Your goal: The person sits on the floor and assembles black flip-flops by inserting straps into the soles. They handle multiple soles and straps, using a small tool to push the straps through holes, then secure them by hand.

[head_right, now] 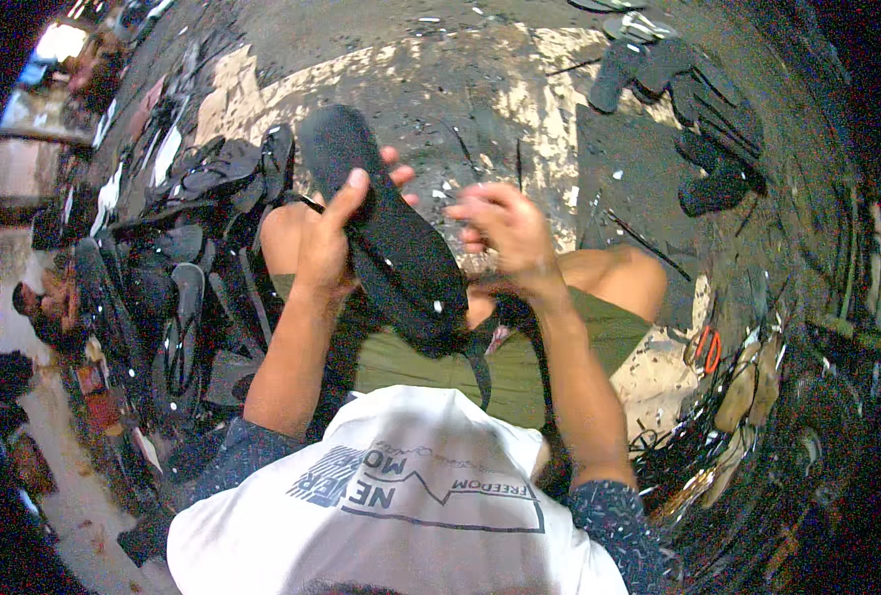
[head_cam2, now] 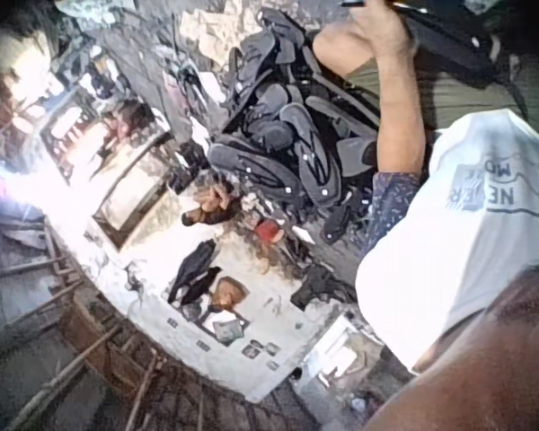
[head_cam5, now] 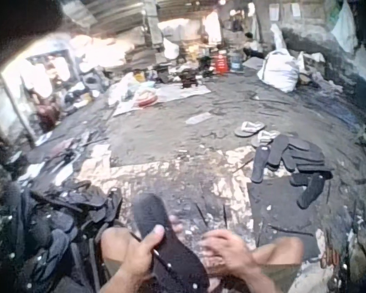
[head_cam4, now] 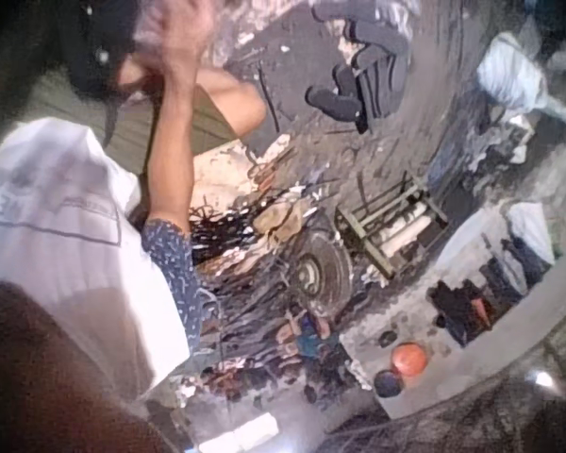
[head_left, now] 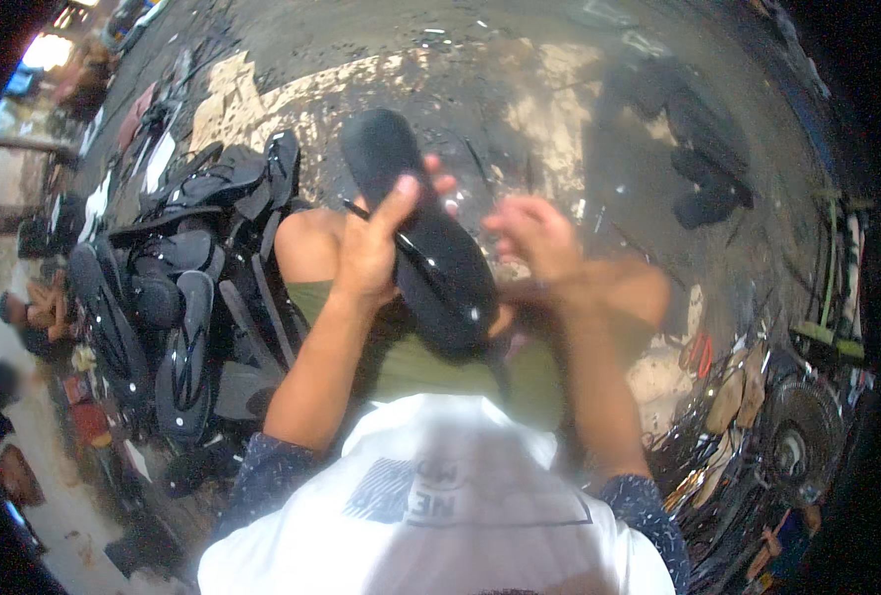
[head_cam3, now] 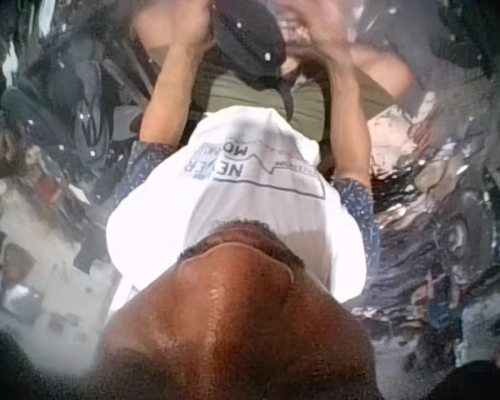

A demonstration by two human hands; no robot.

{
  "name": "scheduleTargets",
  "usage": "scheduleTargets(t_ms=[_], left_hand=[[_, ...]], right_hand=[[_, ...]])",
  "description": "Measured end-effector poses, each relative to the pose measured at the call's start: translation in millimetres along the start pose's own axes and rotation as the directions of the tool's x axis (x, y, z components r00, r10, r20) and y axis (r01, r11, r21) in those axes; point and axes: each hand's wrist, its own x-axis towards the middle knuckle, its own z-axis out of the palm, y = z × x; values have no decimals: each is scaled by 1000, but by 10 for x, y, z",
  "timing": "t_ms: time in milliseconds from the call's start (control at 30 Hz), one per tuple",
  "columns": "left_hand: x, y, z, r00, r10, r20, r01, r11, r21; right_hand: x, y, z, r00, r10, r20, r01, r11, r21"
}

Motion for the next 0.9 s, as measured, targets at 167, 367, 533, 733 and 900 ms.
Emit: scheduleTargets(t_ms=[167,367,533,733,900], left_hand=[[25,108,-85,975,97,-200,-104,994,-26],[-160,-79,87,987,105,-122,-101,994,41],[-250,-93,45,967,240,-88,-202,927,315],[-367,-67,154,943,329,-47,-281,867,411],[-415,-125,194,895,447,5,-380,755,535]], right_hand=[[-276,310,-53,781,-582,-228,590,807,-38],[132,-204,175,866,-419,-273,432,902,-15],[-266,-428,500,883,-465,58,409,705,-579],[-295,-401,618,774,-627,92,523,549,-652],[-344,-454,636,674,-714,189,588,364,-722]])
